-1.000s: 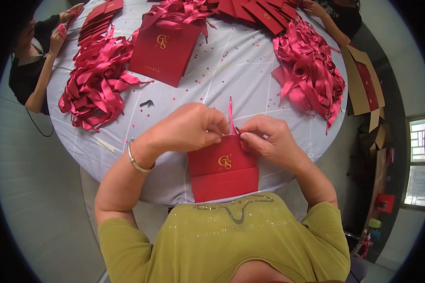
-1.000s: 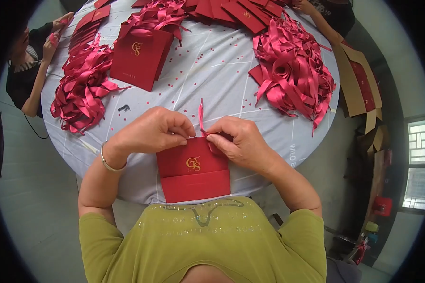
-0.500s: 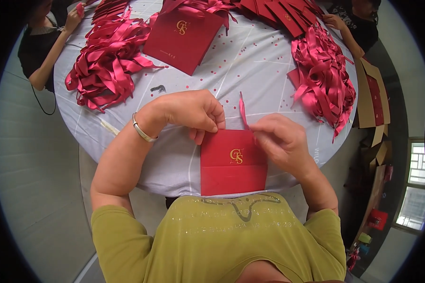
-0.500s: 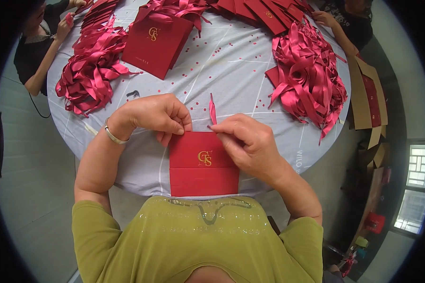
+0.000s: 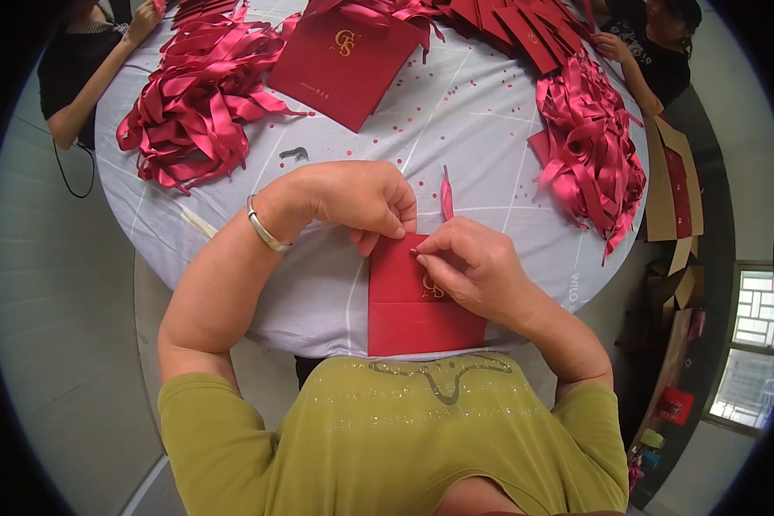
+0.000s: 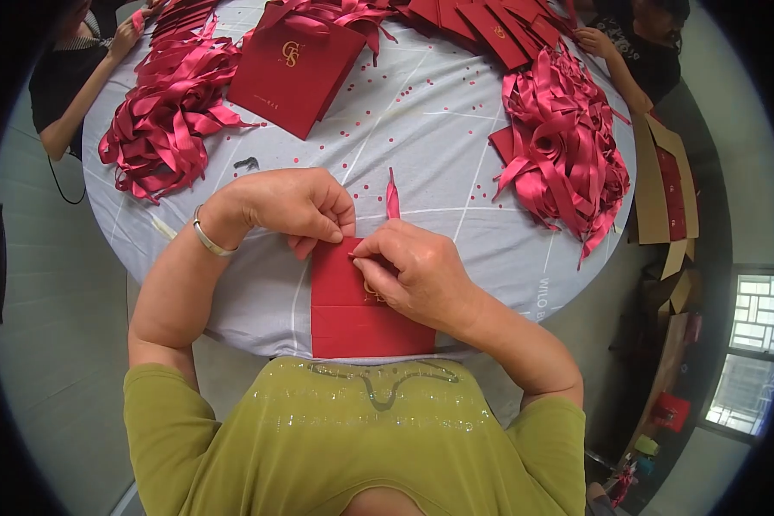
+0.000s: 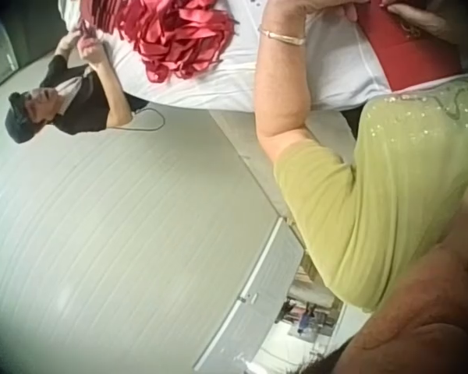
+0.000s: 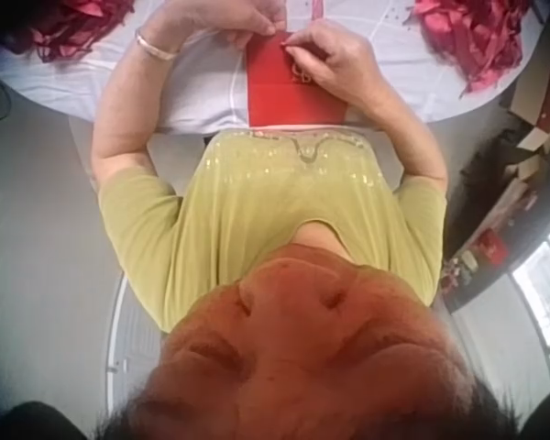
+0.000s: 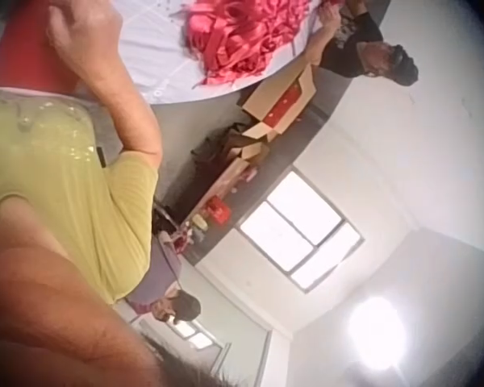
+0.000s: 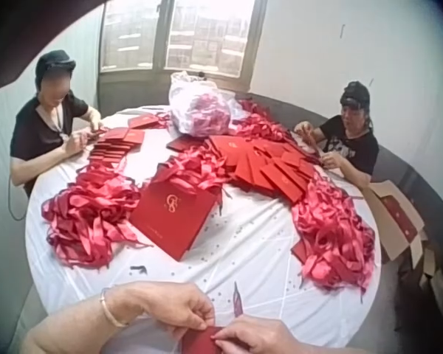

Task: The person assembles paper gift bags by threading ribbon handles through the bags and folding them by hand.

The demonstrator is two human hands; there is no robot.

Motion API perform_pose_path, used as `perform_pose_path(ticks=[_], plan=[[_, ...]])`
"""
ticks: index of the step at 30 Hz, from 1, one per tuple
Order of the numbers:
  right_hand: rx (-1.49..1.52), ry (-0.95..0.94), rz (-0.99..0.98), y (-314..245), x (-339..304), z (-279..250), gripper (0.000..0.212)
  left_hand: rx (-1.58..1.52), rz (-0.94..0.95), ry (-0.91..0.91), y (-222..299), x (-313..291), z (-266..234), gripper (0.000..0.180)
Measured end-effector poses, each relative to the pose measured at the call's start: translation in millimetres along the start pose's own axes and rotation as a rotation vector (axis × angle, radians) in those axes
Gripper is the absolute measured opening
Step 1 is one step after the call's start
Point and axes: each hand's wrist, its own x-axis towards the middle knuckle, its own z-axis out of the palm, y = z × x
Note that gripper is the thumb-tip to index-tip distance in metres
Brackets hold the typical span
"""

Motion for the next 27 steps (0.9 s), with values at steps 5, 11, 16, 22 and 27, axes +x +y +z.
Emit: perform_pose_path(ticks=[5, 11, 16, 22, 27], plan=[[-0.068, 0.007, -0.064, 1.0, 1.8, 3.4, 0.012, -0.003, 0.015, -0.005, -2.9, 1.5, 0.3, 0.011], [-0.340, -0.038, -0.191, -11.1, 4.2, 6.5, 0.009, 0.016, -0.002, 0.052, -0.2, 1.4, 4.0, 0.011], [-0.687, -0.188, -0.083, -33.0, 10.4, 15.9, 0.008, 0.026, -0.021, 0.089, 5.4, 1.7, 6.4, 0.012], [-0.569, -0.248, -0.054, -30.1, 21.0, 12.1, 0.008, 0.015, -0.044, 0.081, 2.5, 3.6, 5.8, 0.011], [-0.623, -0.238, -0.026, -29.3, 15.0, 25.4, 0.009, 0.038, -0.066, 0.077, 2.5, 4.7, 7.9, 0.008]])
